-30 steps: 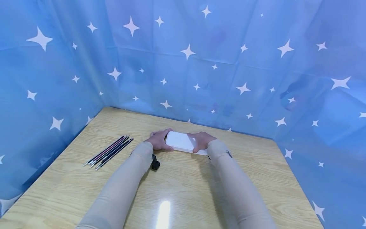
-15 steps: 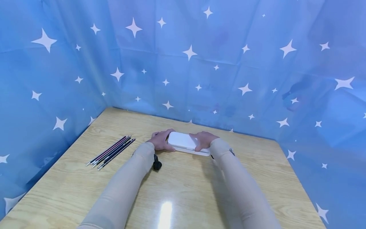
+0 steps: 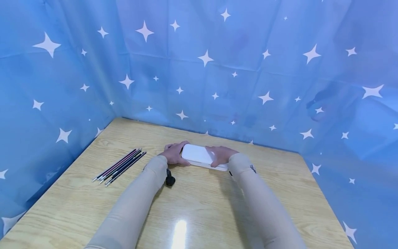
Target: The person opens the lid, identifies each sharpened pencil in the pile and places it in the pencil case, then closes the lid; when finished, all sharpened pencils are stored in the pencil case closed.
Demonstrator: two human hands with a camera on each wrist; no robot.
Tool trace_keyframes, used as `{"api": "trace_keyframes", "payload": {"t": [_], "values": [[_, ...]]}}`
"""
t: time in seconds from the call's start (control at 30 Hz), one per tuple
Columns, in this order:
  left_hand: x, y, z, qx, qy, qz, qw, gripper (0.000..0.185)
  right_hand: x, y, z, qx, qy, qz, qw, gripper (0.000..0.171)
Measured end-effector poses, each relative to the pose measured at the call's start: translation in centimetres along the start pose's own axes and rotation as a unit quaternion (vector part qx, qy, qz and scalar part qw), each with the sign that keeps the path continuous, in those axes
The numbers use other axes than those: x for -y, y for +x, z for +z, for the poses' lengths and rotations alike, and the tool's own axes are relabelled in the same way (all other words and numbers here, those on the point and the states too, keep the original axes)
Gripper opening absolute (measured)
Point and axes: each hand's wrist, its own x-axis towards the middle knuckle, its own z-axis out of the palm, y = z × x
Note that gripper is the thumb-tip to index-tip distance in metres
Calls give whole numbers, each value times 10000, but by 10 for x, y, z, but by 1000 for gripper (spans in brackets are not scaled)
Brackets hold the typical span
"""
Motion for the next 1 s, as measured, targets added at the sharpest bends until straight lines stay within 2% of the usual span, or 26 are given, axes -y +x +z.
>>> {"api": "trace_keyframes", "payload": {"t": [0.33, 0.53, 0.7, 0.87, 1.0], "values": [[-5, -4, -2, -67, -93, -111, 9999, 100, -19, -5, -8, 54, 509, -315, 9982, 83], [-7, -7, -2, -61, -90, -176, 9998, 108, -32, -14, -12, -42, 1098, -576, 9923, 75], [-3, -6, 2, -49, -107, -177, 9998, 110, -42, -22, -14, -93, 1438, -552, 9880, 76], [-1, -4, 3, -144, -60, -154, 9998, 109, -52, -27, -15, -380, 1676, -551, 9836, 74], [-4, -5, 1, -119, 77, -215, 9997, 111, -60, -27, -14, -762, 1695, -523, 9812, 65]]}}
